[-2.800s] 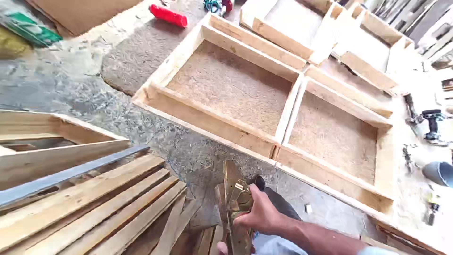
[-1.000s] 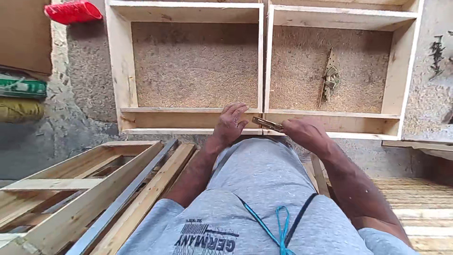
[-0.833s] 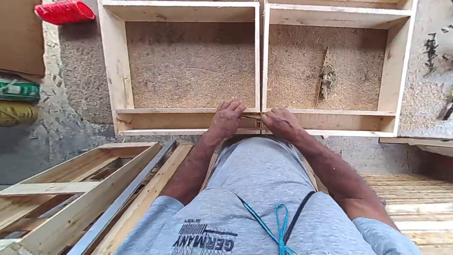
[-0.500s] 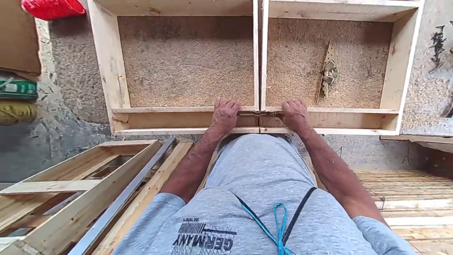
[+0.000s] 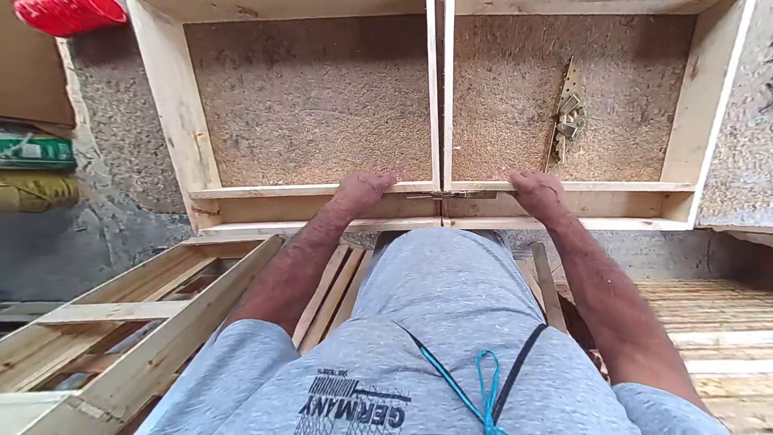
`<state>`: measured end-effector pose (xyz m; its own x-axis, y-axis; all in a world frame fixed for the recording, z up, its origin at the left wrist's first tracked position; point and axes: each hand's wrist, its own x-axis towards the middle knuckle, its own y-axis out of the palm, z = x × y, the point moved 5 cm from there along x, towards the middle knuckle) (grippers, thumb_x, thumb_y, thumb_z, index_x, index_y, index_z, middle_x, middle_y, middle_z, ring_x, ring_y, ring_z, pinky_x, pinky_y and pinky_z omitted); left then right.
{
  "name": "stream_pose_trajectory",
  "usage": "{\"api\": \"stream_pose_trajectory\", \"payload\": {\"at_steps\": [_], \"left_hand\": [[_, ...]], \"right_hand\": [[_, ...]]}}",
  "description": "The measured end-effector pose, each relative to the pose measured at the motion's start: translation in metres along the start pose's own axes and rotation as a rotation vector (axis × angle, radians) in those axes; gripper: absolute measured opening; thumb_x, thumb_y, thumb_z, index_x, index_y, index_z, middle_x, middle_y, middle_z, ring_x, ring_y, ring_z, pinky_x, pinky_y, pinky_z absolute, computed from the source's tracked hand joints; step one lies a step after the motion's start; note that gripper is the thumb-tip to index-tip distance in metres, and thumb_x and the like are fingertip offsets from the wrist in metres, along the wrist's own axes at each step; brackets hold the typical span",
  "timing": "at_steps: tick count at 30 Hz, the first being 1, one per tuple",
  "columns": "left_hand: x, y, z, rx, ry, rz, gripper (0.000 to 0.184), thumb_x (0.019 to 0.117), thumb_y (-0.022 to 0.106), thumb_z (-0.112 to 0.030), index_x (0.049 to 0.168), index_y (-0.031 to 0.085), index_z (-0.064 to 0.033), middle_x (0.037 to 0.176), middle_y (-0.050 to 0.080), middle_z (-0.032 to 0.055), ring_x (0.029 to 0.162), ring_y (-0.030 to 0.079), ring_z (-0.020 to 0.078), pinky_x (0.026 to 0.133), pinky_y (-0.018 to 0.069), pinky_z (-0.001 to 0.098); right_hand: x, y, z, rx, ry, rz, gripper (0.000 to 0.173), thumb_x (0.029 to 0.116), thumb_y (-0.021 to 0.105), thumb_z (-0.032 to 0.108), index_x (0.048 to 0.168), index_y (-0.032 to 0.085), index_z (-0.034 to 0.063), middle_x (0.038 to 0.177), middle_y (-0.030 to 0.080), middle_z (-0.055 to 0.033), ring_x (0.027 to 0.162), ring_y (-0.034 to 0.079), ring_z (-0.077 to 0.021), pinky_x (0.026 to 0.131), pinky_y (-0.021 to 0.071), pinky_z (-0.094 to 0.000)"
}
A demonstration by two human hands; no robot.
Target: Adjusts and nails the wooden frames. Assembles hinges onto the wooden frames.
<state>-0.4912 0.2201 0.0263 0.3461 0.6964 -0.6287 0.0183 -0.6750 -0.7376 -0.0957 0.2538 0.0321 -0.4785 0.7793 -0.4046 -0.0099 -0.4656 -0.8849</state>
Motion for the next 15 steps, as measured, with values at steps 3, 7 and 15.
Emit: {"api": "stream_pose_trajectory", "payload": {"at_steps": [3, 7, 15], "left_hand": [[0.001, 0.000, 0.001, -0.005, 0.093, 0.024, 0.033, 0.1046, 0.055, -0.021, 0.136, 0.065, -0.0206, 0.116, 0.073, 0.0156, 0.101, 0.072, 0.0404, 0.084, 0.0559, 0.0627], [-0.010, 0.006, 0.009, -0.003, 0.150, 0.026, 0.031, 0.1044, 0.053, -0.016, 0.132, 0.066, -0.0171, 0.117, 0.073, 0.0146, 0.099, 0.073, 0.0399, 0.080, 0.0565, 0.0620], [-0.017, 0.008, 0.001, -0.011, 0.118, 0.000, 0.034, 0.1022, 0.059, -0.015, 0.136, 0.063, -0.0170, 0.132, 0.068, 0.0130, 0.111, 0.070, 0.0381, 0.085, 0.0568, 0.0600]], "right_hand": [[-0.002, -0.001, -0.008, -0.023, -0.037, 0.065, 0.021, 0.1005, 0.065, 0.029, 0.100, 0.068, 0.0084, 0.094, 0.072, -0.0160, 0.089, 0.071, -0.0395, 0.070, 0.0550, -0.0586], [-0.006, 0.001, -0.009, -0.001, -0.027, 0.074, 0.021, 0.1012, 0.063, 0.027, 0.105, 0.069, 0.0072, 0.100, 0.072, -0.0180, 0.095, 0.070, -0.0417, 0.076, 0.0551, -0.0611], [0.001, -0.008, 0.016, 0.057, -0.096, 0.086, 0.034, 0.0938, 0.073, 0.025, 0.125, 0.068, 0.0122, 0.120, 0.069, -0.0187, 0.111, 0.066, -0.0414, 0.089, 0.0538, -0.0609]]}}
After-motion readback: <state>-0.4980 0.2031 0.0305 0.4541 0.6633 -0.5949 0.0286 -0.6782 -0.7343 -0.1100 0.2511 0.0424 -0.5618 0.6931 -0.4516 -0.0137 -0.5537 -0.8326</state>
